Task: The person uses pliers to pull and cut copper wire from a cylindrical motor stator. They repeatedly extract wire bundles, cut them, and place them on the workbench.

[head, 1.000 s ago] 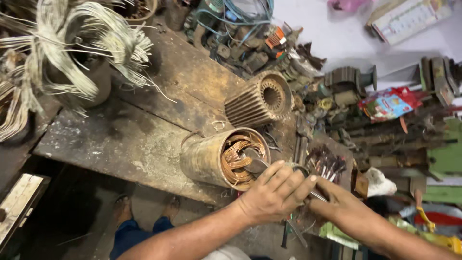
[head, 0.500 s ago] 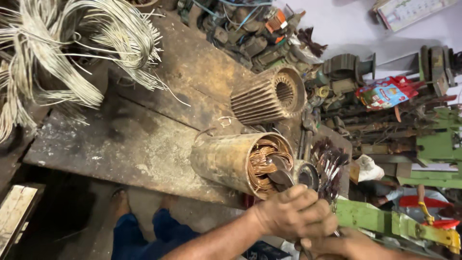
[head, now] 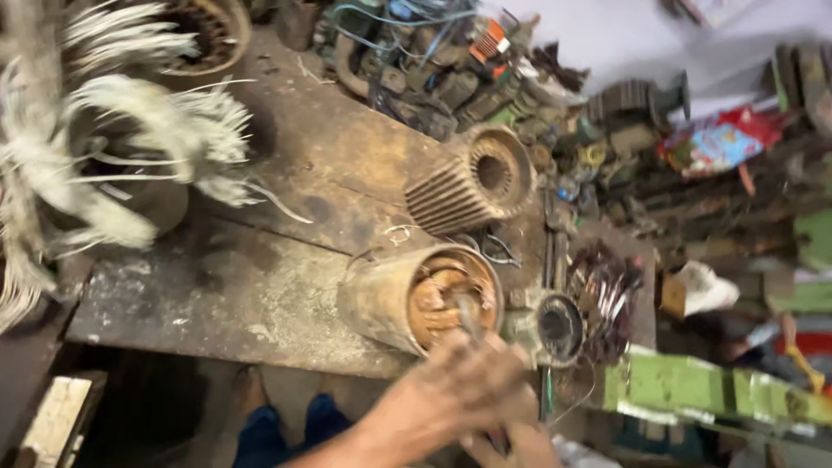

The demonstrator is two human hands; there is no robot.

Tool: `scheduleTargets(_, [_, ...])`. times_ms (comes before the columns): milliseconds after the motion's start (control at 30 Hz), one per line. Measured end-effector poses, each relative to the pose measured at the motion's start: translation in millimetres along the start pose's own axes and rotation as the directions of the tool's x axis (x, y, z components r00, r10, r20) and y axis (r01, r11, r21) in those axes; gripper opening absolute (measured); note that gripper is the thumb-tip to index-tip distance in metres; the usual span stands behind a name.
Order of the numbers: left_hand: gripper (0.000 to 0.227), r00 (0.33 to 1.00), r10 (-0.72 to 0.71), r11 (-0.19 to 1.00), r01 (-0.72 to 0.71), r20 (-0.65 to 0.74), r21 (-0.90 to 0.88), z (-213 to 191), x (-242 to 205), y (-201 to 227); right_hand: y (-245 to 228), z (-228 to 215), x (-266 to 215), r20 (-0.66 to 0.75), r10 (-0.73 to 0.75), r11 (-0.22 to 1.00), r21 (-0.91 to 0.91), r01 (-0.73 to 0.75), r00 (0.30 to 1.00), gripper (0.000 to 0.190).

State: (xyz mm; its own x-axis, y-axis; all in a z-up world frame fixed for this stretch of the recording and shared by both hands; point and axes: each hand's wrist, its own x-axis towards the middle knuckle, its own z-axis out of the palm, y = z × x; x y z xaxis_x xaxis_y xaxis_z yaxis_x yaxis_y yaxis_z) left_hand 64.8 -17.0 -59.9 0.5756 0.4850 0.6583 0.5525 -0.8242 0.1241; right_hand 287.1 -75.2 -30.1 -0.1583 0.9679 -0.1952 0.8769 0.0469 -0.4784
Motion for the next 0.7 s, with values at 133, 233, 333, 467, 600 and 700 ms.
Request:
scheduleTargets(133, [0.085,0.899,-0.438,0.817,0.404,0.012,-0.413,-47,20,-27,-41,-15,-5,-0.172,0.030,0.982,-0.179,-0.062,0.985,0.056])
scheduleTargets(233, [0.092,0.811,-0.585,0.774,0.564,0.018,-0.288,-64,45,-44,-63,-30,-5,-0.327,-0.198,0.885,-0.465,0.025,0.924,0.039])
scheduleTargets(333, [0.099,0.783,-0.597,0.772,0.620,0.177,-0.138,-63,65,-50,-76,-50,6,-0.275,-0.068,0.870,-0.486,-0.077,0.959,0.025])
scheduleTargets(467, [0.103,0.674,-0.714,0.700,0.692,0.192,0.175,-55,83,-50,-77,-82,23,-0.179,-0.070,0.839,-0.543,-0.039,0.981,0.019])
scheduleTargets(600, [0.113,0.567,-0.792,0.604,0.781,0.226,0.159,-50,83,-43,-73,-94,9,-0.078,0.118,0.895,-0.423,-0.140,0.990,0.025])
scheduleTargets(700, [0.109,0.577,-0.800,0.596,0.796,0.168,0.103,-43,75,-43,-71,-90,7,-0.083,0.080,0.939,-0.329,-0.103,0.993,0.024])
